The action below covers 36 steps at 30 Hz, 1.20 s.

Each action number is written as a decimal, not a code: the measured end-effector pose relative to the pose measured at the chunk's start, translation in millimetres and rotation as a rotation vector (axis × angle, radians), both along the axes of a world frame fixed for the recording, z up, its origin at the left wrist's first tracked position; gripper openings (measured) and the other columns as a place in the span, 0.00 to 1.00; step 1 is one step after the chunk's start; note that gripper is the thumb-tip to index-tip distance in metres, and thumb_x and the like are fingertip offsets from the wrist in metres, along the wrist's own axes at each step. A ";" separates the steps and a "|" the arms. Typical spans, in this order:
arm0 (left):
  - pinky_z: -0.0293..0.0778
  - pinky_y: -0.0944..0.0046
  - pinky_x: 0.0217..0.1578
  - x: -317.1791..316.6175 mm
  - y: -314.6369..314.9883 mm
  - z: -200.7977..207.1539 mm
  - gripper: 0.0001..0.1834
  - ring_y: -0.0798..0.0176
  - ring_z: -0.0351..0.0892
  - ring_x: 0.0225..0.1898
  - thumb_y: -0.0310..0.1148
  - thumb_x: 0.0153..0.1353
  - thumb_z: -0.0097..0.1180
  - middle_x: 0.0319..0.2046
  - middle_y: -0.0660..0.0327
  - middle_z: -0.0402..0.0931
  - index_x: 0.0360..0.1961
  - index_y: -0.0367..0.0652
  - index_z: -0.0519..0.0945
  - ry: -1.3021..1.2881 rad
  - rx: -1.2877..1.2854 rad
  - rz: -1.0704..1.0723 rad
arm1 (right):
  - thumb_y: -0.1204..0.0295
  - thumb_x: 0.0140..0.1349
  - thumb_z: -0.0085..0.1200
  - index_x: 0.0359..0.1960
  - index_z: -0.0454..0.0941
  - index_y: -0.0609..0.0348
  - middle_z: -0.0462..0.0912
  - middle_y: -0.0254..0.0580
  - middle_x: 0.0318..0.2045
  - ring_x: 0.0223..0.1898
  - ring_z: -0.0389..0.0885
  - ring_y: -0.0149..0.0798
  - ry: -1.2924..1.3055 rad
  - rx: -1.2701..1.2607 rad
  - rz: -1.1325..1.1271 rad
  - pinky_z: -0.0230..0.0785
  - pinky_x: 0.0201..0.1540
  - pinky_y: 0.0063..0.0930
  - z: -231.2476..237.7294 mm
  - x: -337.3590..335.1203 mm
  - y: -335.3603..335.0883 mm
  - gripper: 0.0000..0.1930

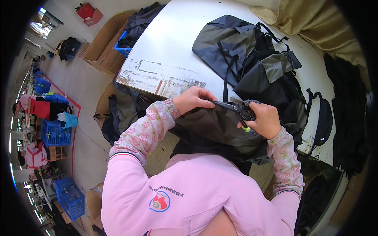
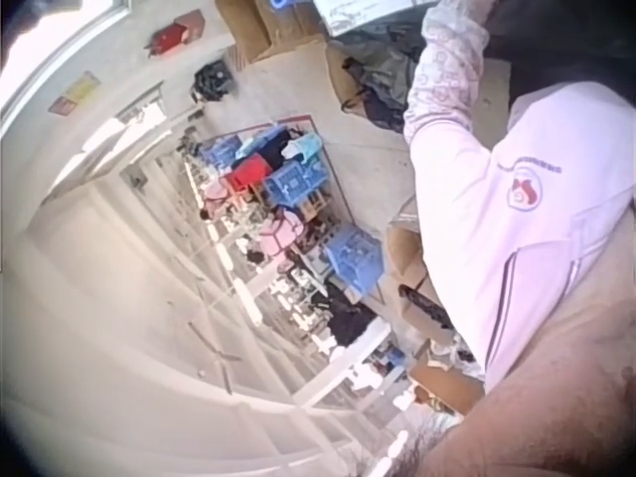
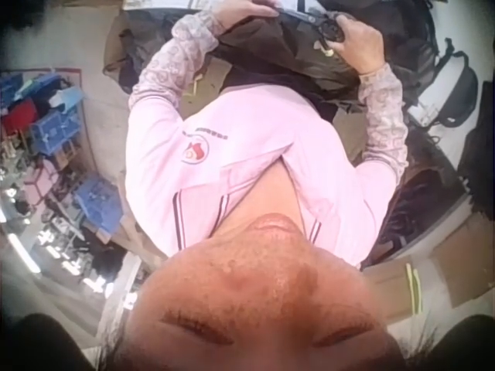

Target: Trim and inspect fabric pieces for bag manufacturing on a factory assembly table.

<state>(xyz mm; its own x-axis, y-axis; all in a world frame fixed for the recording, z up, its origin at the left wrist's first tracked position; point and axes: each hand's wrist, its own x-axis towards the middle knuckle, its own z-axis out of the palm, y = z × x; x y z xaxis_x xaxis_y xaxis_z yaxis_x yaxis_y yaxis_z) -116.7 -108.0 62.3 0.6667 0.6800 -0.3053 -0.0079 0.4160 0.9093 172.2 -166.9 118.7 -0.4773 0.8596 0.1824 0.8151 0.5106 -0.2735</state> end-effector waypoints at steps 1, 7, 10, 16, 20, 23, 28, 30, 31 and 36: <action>0.73 0.75 0.42 0.3 -0.2 1.4 0.10 0.75 0.77 0.37 0.22 0.56 0.62 0.35 0.66 0.81 0.40 0.37 0.82 0.006 0.004 -0.003 | 0.49 0.38 0.70 0.24 0.72 0.57 0.76 0.42 0.19 0.23 0.78 0.47 0.000 -0.001 -0.011 0.68 0.26 0.39 -2.5 1.8 -1.0 0.26; 0.73 0.74 0.42 3.5 1.6 7.7 0.09 0.74 0.77 0.37 0.23 0.56 0.61 0.35 0.65 0.81 0.40 0.37 0.82 0.029 0.043 -0.038 | 0.53 0.40 0.70 0.24 0.72 0.57 0.77 0.42 0.18 0.21 0.78 0.48 0.034 -0.032 -0.132 0.68 0.24 0.38 -4.2 14.1 -16.1 0.23; 0.73 0.74 0.43 2.4 22.4 21.5 0.09 0.73 0.78 0.37 0.23 0.57 0.60 0.35 0.65 0.81 0.40 0.36 0.82 0.034 0.143 0.015 | 0.62 0.42 0.72 0.27 0.75 0.58 0.77 0.44 0.19 0.23 0.78 0.52 0.215 -0.126 -0.357 0.67 0.25 0.35 5.5 27.9 -33.9 0.19; 0.72 0.68 0.47 6.5 106.1 53.1 0.10 0.67 0.79 0.42 0.27 0.58 0.61 0.38 0.61 0.81 0.41 0.37 0.81 0.327 0.742 0.341 | 0.62 0.45 0.72 0.26 0.68 0.64 0.73 0.47 0.19 0.20 0.68 0.48 0.388 -0.294 -0.603 0.64 0.26 0.33 0.9 64.7 -88.7 0.23; 0.67 0.56 0.53 55.3 65.1 50.7 0.19 0.48 0.71 0.52 0.30 0.51 0.66 0.48 0.53 0.74 0.46 0.45 0.79 0.569 1.718 0.418 | 0.69 0.46 0.71 0.30 0.69 0.63 0.76 0.44 0.21 0.23 0.74 0.46 0.527 -0.394 -0.676 0.68 0.30 0.33 -30.5 64.5 -134.1 0.20; 0.67 0.54 0.52 75.6 -6.0 10.6 0.15 0.51 0.73 0.50 0.28 0.49 0.64 0.44 0.57 0.75 0.41 0.46 0.79 0.328 1.570 -0.101 | 0.72 0.46 0.71 0.32 0.70 0.63 0.79 0.42 0.25 0.26 0.78 0.46 0.603 -0.416 -0.753 0.70 0.32 0.34 -62.8 51.2 -157.1 0.20; 0.63 0.54 0.52 92.2 -73.1 -41.7 0.22 0.54 0.69 0.49 0.31 0.47 0.64 0.42 0.60 0.71 0.47 0.50 0.78 0.407 1.423 -0.330 | 0.74 0.45 0.70 0.37 0.73 0.58 0.81 0.41 0.30 0.32 0.80 0.45 0.575 -0.204 -0.693 0.70 0.35 0.36 -80.1 10.3 -155.3 0.19; 0.63 0.54 0.51 101.6 -77.4 -52.2 0.21 0.55 0.69 0.48 0.32 0.47 0.64 0.41 0.60 0.71 0.46 0.51 0.78 0.420 1.428 -0.310 | 0.75 0.45 0.68 0.40 0.74 0.57 0.79 0.42 0.32 0.34 0.77 0.47 0.556 -0.122 -0.615 0.67 0.38 0.38 -82.6 0.8 -146.3 0.20; 0.63 0.55 0.50 106.3 -76.1 -56.9 0.19 0.55 0.69 0.47 0.32 0.47 0.63 0.40 0.60 0.71 0.44 0.51 0.79 0.427 1.437 -0.292 | 0.76 0.45 0.67 0.40 0.73 0.58 0.78 0.42 0.32 0.35 0.76 0.48 0.467 -0.111 -0.580 0.65 0.38 0.38 -84.4 -1.9 -140.9 0.20; 0.62 0.54 0.50 117.7 -66.6 -64.2 0.10 0.54 0.69 0.47 0.34 0.48 0.62 0.40 0.60 0.71 0.34 0.48 0.79 0.256 1.369 -0.295 | 0.75 0.48 0.63 0.33 0.68 0.60 0.74 0.45 0.31 0.35 0.73 0.51 0.210 0.003 -0.484 0.60 0.36 0.40 -97.1 -9.9 -125.0 0.15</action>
